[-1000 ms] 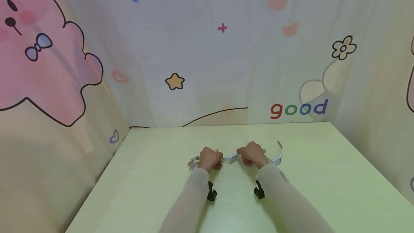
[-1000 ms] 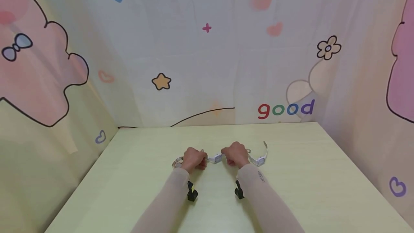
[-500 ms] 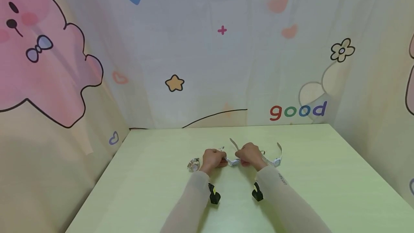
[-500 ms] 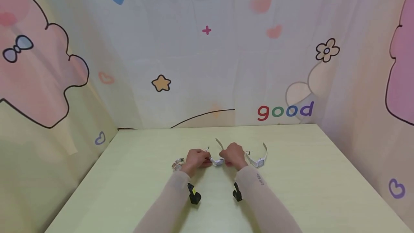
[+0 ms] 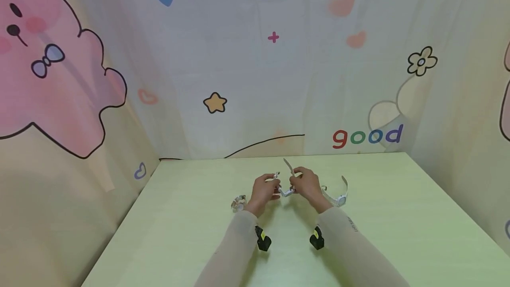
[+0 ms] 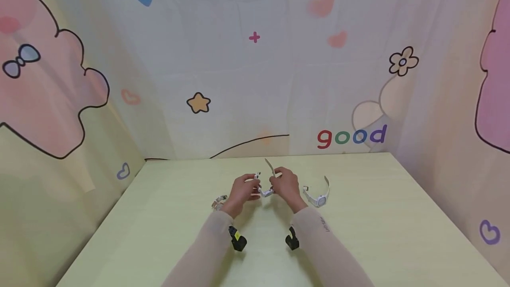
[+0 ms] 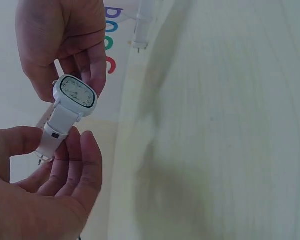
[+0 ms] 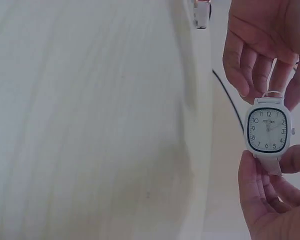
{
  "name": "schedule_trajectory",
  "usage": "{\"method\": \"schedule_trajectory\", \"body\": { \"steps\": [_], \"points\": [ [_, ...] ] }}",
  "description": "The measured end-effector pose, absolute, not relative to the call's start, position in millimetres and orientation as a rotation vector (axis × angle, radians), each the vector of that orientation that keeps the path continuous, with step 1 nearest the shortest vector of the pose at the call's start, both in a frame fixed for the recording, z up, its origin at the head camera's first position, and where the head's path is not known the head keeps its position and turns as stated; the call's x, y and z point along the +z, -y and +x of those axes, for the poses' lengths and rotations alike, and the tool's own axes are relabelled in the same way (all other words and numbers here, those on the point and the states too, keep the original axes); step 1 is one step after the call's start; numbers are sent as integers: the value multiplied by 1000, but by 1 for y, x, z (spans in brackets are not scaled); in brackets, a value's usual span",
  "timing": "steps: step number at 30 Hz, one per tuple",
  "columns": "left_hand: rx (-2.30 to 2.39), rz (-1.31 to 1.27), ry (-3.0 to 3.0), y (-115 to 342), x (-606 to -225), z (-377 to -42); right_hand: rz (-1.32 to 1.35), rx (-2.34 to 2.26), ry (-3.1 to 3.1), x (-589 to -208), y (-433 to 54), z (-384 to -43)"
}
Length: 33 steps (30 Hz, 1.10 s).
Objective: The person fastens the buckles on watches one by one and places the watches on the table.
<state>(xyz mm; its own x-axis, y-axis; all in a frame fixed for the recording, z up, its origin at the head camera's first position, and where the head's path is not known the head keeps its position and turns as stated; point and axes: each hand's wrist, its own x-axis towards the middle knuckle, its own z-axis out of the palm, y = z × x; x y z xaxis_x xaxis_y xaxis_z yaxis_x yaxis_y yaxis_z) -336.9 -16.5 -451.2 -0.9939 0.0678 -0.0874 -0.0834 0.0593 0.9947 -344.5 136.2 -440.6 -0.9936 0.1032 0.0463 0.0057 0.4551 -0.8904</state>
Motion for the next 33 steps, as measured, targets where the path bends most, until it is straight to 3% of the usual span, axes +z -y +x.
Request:
{"method": "schedule_trajectory", "body": {
  "steps": [17, 33],
  "points": [
    [2213, 151, -2138, 16, -427, -327, 67, 1852, 2420, -424, -138, -324],
    [2263, 316, -2089, 26, -397, -307, 234, 1800, 2332, -399, -142, -300]
  ]
}}
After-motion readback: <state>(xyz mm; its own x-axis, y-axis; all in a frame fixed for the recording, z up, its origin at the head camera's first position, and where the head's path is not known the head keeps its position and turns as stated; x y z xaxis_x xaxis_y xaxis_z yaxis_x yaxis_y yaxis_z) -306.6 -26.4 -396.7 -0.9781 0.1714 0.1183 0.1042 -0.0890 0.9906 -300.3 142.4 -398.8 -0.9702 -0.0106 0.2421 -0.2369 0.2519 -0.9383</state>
